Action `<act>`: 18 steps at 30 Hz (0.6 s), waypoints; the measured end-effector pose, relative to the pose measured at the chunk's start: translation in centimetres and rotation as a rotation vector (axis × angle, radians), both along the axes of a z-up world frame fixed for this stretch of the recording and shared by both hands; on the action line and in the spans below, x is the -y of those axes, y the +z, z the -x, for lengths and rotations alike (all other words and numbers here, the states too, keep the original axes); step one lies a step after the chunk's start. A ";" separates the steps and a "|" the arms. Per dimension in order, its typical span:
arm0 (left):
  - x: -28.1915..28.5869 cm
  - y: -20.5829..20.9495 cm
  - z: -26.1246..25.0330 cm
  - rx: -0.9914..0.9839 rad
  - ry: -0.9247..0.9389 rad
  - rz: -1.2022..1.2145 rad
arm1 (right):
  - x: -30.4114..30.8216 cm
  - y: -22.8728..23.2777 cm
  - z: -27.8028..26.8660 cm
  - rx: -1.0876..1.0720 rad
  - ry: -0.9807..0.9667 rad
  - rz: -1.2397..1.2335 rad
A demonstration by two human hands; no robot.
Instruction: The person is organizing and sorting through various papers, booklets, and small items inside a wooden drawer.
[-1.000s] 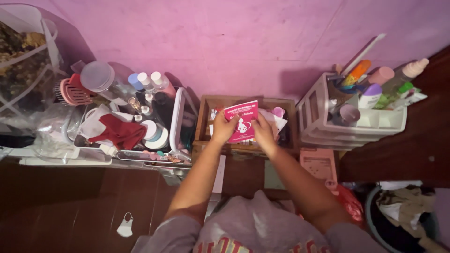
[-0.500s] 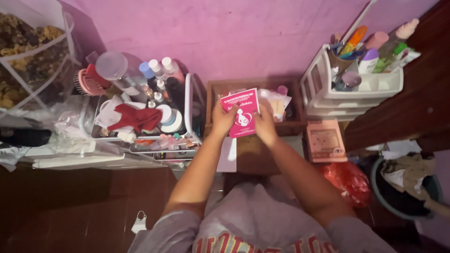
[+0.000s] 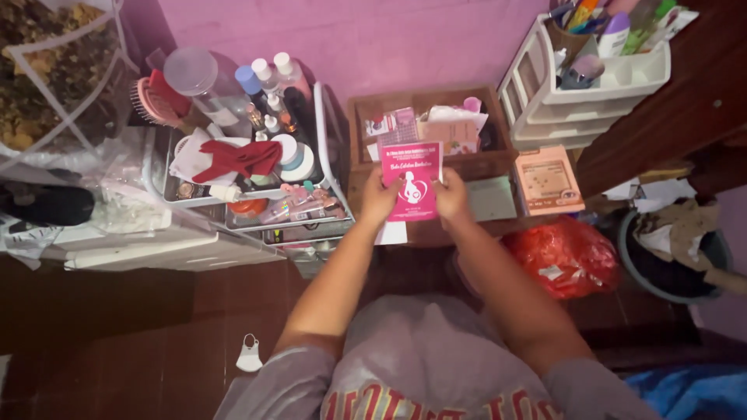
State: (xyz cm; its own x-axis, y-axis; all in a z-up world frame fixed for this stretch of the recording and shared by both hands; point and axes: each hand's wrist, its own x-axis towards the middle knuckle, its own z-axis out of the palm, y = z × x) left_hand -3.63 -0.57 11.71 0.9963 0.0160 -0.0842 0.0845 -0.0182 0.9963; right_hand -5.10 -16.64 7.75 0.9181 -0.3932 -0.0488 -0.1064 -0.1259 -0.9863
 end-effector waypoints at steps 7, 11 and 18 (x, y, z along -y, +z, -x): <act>-1.5 -8.3 0.3 -0.026 0.062 -0.032 | -0.9 -1.7 3.5 -0.018 0.005 -0.105; -1.7 -10.7 0.6 -0.078 0.080 -0.125 | -0.7 -5.7 3.5 -0.106 -0.010 -0.096; -3.5 -7.4 4.3 -0.161 0.079 -0.121 | -4.8 -1.5 5.5 -0.247 -0.024 -0.175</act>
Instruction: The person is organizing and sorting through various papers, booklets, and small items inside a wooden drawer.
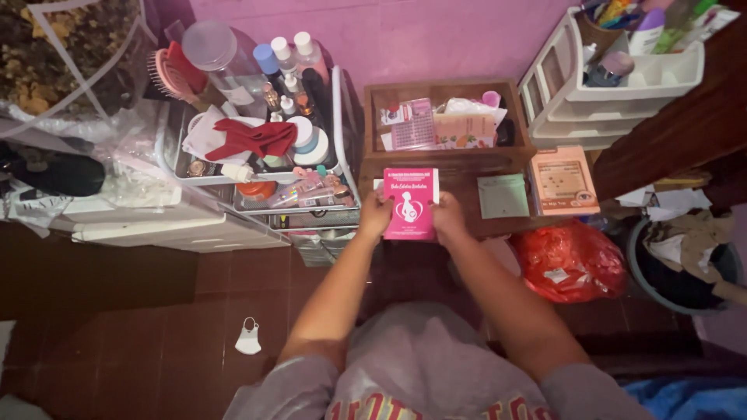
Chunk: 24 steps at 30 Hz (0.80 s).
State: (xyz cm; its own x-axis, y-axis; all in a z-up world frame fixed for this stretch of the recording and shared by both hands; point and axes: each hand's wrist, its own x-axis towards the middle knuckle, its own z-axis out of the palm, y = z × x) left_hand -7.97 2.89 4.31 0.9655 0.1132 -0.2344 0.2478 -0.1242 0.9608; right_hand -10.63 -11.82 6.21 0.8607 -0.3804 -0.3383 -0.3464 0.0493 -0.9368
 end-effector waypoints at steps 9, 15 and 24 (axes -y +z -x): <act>-2.2 -3.3 0.8 -0.141 -0.062 -0.157 | -1.9 -3.1 0.2 -0.027 0.147 -0.067; -2.9 -4.6 0.2 -0.185 -0.060 -0.238 | -2.1 -4.0 -0.3 -0.035 0.211 0.077; -2.8 -3.8 -0.8 -0.099 -0.031 -0.434 | -2.2 -6.1 -1.4 -0.008 0.277 0.242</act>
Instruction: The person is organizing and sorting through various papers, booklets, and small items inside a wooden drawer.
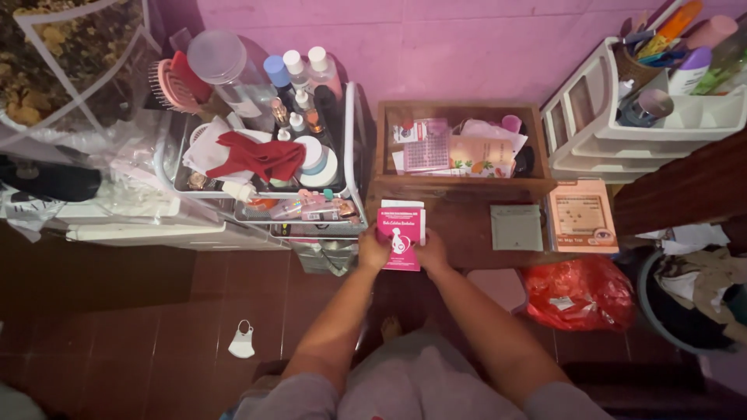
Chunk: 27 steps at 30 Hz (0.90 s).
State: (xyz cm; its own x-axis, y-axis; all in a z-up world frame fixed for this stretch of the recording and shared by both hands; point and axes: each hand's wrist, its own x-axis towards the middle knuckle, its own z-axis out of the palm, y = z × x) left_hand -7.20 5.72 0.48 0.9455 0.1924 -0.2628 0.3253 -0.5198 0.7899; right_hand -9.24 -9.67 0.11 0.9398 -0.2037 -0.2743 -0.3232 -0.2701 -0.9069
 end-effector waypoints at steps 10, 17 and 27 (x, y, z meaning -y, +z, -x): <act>0.5 -5.5 -1.5 -0.111 -0.080 -0.208 | 0.0 -2.3 -1.3 -0.069 0.058 0.082; 0.3 -7.5 -1.2 -0.121 -0.035 -0.240 | 0.0 -1.0 -1.4 -0.058 0.053 0.217; 1.2 -9.6 -2.2 -0.177 -0.059 -0.213 | 1.0 -4.6 -1.7 0.001 0.098 0.292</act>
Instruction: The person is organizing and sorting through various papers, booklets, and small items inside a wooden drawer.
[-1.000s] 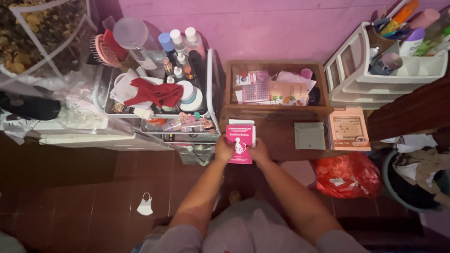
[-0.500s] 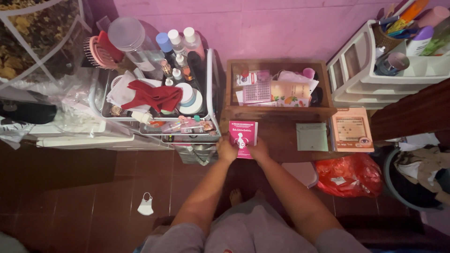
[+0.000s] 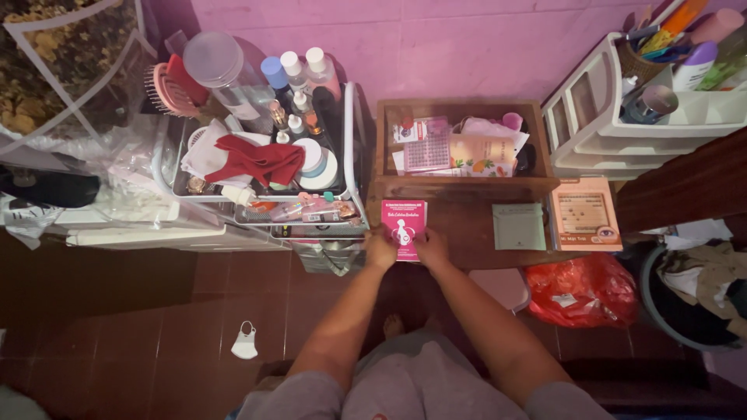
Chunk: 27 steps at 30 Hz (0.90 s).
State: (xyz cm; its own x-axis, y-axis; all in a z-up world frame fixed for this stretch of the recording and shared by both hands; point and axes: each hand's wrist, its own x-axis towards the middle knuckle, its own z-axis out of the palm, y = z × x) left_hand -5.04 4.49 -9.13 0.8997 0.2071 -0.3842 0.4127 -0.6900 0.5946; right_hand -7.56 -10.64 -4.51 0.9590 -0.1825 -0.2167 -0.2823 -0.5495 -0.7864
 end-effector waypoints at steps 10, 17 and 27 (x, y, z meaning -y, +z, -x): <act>0.4 1.7 0.7 -0.065 0.021 0.045 | 0.3 -0.6 0.4 0.016 -0.012 -0.087; 0.8 8.5 0.8 0.141 0.042 0.150 | 0.2 1.2 0.0 0.119 -0.038 -0.126; 1.9 10.6 -2.9 0.722 -0.004 0.389 | 2.8 10.5 -3.3 0.307 -0.246 -0.224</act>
